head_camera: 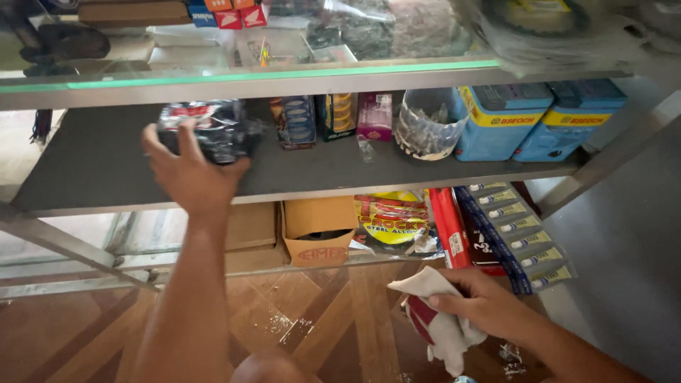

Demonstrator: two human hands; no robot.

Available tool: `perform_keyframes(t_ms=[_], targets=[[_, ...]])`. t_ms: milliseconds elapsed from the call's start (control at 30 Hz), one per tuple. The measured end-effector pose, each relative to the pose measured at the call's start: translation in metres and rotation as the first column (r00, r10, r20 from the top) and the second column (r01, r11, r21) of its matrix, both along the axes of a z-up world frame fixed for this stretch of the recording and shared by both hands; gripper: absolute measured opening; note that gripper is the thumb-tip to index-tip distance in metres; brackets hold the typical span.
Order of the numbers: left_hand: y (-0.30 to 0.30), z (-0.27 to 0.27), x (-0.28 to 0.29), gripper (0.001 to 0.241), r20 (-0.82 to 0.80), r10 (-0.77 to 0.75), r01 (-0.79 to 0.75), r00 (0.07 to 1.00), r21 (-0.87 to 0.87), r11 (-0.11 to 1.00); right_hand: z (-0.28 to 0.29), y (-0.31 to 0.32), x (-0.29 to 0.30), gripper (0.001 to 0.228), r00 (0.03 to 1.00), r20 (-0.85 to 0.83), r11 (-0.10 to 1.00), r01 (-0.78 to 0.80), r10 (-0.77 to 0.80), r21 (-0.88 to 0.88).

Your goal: The person sits on the floor in front of a glass display shelf and cleans various mechanical parts. They use a white cloth to wipe a clutch plate and a center spring box, then place the items back on the shelf.

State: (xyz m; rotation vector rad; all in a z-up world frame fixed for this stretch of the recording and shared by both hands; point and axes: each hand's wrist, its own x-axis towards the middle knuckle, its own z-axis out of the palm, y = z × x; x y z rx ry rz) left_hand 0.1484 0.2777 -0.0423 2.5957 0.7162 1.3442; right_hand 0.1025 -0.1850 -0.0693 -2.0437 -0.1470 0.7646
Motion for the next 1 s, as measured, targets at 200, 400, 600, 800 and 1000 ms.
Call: perform_keyframes(t_ms=[200,400,600,800,1000], targets=[[0.067,-0.005,-0.033,0.092,0.082,0.021,-0.032,0.996,0.145,0.989,0.012,-0.007,0.004,0.036,0.996,-0.043,0.996,0.08,-0.078,0.033],[0.157,-0.014,-0.066,0.092,0.022,0.241,-0.24,0.97,0.211,0.947,0.023,-0.011,0.009,0.037,0.982,-0.136,0.991,0.135,-0.133,0.01],[0.164,-0.001,-0.08,0.086,-0.046,0.33,-0.304,0.943,0.287,0.908,0.018,-0.017,0.014,0.034,1.0,0.017,0.999,0.007,-0.008,0.051],[0.069,-0.03,-0.014,0.117,0.11,0.224,-0.237,0.968,0.121,0.964,0.022,-0.012,0.005,0.023,0.997,0.016,0.995,-0.082,0.081,0.054],[-0.121,0.012,0.042,0.129,0.2,-0.129,0.155,0.971,-0.125,0.98,0.033,-0.009,-0.009,0.027,0.983,0.097,0.987,-0.159,0.157,0.017]])
